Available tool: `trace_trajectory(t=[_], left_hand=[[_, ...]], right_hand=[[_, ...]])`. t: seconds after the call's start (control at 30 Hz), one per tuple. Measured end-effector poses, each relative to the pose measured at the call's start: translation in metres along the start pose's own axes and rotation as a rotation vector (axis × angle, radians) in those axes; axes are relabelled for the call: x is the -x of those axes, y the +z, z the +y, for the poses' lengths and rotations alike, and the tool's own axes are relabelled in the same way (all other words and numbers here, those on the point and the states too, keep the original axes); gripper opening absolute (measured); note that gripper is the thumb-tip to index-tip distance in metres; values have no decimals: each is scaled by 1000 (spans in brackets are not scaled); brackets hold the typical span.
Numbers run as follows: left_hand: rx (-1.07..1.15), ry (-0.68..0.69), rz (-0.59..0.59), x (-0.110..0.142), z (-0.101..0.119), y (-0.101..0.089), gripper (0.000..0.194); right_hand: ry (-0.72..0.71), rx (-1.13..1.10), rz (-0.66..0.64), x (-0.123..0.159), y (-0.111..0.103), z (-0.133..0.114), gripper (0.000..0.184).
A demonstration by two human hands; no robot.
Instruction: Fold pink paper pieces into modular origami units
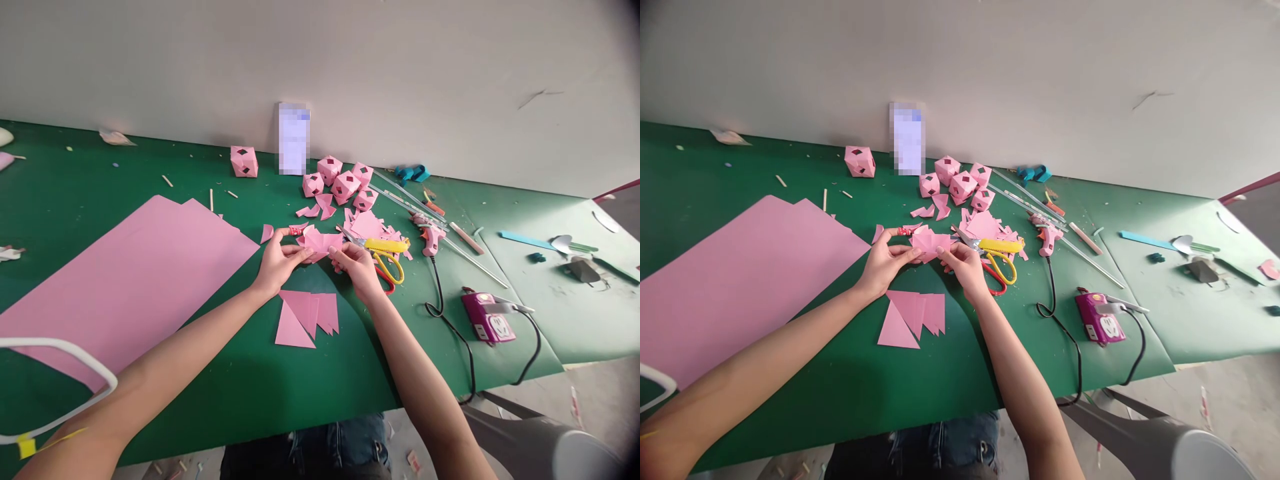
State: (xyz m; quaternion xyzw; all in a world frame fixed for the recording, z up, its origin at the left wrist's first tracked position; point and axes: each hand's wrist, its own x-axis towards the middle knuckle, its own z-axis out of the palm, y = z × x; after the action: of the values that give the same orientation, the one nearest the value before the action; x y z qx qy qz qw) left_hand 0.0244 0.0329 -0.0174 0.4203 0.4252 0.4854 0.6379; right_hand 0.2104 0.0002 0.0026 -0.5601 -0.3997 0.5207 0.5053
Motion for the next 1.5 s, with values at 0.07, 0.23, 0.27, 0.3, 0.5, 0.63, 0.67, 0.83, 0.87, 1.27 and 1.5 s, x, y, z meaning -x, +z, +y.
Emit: trace_trajectory(t=[0.07, 0.23, 0.27, 0.3, 0.5, 0.63, 0.67, 0.83, 0.87, 1.27, 1.5], left_hand=[[17, 22, -1, 0, 1, 1, 71], [24, 72, -17, 0, 4, 2, 63], [15, 81, -30, 0, 4, 2, 61], [5, 88, -48, 0, 4, 2, 59], [16, 104, -107, 1, 5, 2, 61], [63, 103, -46, 1, 5, 3, 65], [66, 101, -42, 1, 5, 3, 65], [0, 115, -93, 2, 5, 3, 66], [-17, 115, -104, 3, 5, 3, 67], [-105, 130, -175, 8, 4, 1, 62], [-122, 164, -115, 5, 2, -1, 59]], right_hand=[[-30, 12, -1, 0, 1, 1, 43], [-147, 86, 69, 2, 7, 7, 37], [-202, 110, 113, 3, 8, 9, 35], [-267, 144, 156, 4, 10, 11, 32], [-609, 511, 171, 9, 18, 20, 14], [-622, 599, 53, 10, 18, 20, 23], [-603, 602, 24, 10, 18, 19, 27], [-458, 494, -9, 13, 18, 15, 39], [-431, 438, -8, 13, 18, 14, 40], [-248, 135, -17, 10, 16, 8, 35], [-233, 125, 7, 5, 13, 15, 31]])
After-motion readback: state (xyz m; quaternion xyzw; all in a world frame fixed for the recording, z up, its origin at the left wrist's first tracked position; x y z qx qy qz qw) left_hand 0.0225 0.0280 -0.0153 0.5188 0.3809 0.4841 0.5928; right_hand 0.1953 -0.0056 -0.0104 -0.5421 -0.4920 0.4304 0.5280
